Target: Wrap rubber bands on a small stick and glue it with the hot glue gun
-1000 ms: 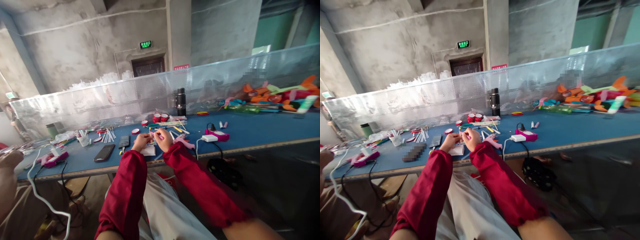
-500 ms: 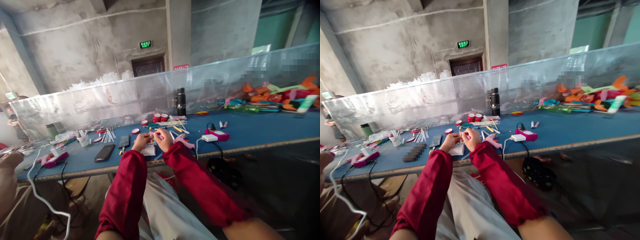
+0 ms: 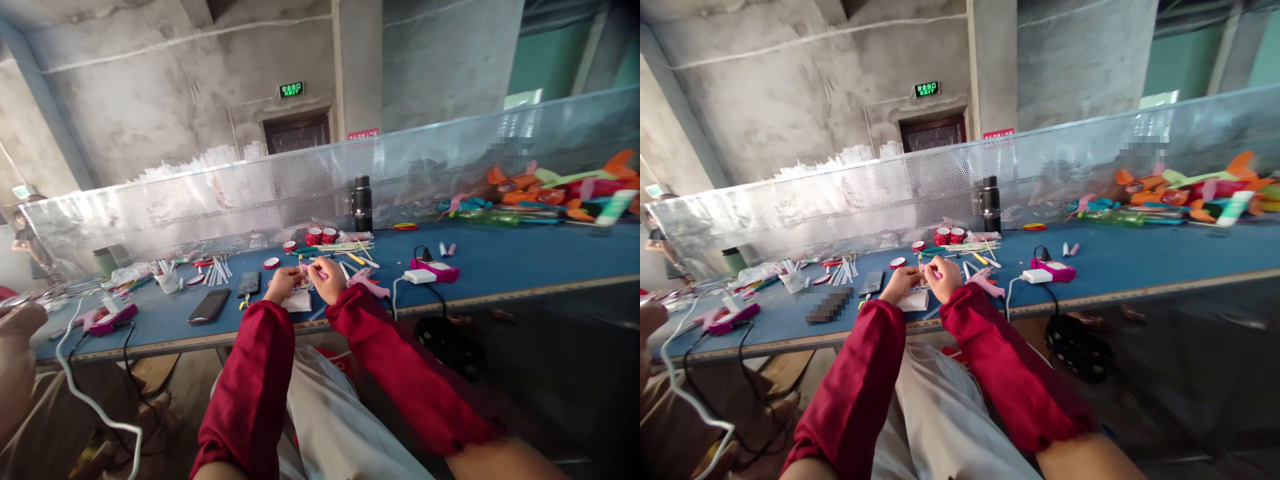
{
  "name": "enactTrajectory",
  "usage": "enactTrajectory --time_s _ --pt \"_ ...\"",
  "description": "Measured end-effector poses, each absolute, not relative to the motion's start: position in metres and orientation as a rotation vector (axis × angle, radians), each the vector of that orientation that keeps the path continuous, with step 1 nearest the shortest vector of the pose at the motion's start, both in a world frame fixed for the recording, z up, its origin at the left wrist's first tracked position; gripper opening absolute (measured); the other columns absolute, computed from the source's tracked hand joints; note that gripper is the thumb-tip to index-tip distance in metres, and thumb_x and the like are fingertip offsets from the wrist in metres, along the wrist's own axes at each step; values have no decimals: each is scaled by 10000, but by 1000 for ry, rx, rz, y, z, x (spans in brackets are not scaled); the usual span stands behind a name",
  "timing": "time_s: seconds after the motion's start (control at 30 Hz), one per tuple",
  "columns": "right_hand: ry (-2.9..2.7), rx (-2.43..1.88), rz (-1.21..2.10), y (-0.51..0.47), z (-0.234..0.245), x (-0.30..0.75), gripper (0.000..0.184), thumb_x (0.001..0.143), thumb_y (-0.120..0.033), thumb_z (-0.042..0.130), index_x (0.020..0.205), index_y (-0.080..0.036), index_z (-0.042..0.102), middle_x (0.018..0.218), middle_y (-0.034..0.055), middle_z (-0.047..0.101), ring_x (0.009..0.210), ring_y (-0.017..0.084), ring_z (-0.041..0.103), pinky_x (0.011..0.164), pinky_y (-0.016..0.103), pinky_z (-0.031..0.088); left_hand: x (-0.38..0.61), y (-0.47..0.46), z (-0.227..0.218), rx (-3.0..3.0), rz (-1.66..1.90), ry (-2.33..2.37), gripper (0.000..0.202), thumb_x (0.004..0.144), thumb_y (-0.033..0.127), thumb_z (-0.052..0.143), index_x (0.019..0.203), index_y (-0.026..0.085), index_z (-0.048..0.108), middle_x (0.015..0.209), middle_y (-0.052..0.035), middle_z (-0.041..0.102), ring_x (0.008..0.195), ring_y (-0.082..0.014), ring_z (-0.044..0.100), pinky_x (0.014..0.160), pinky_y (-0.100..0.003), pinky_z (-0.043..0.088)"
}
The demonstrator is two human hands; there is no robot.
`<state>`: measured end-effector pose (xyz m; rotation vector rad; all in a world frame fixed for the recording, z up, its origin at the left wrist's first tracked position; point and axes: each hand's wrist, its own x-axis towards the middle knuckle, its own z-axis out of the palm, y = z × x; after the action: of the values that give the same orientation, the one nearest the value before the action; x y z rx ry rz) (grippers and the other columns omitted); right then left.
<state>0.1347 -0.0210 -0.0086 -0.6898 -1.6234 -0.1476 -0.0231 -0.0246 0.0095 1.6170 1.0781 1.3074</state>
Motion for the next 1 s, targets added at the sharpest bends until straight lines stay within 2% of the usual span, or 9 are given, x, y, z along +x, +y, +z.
enactTrajectory --time_s 0.47,0.77,1.0 --pt "-1613 -692 -157 -20 -10 134 223 917 -277 554 701 -252 503 664 13 632 649 186 590 640 302 418 -26 -21 7 1672 1291 1091 501 581 597 839 589 132 653 519 7 517 510 -80 376 525 -249 268" --pt "-1608 -721 -176 -19 -10 135 220 911 -274 555 698 -245 510 665 12 632 647 175 578 645 291 418 -25 -22 8 1693 1299 1099 563 522 656 837 565 130 639 495 15 505 503 -72 362 515 -241 268" --pt "-1619 -724 -156 -21 -9 134 212 911 -277 549 704 -247 514 672 15 643 664 179 597 655 288 424 -24 -25 10 1668 1296 1100 515 553 605 840 568 134 634 505 16 504 507 -74 362 521 -244 268"
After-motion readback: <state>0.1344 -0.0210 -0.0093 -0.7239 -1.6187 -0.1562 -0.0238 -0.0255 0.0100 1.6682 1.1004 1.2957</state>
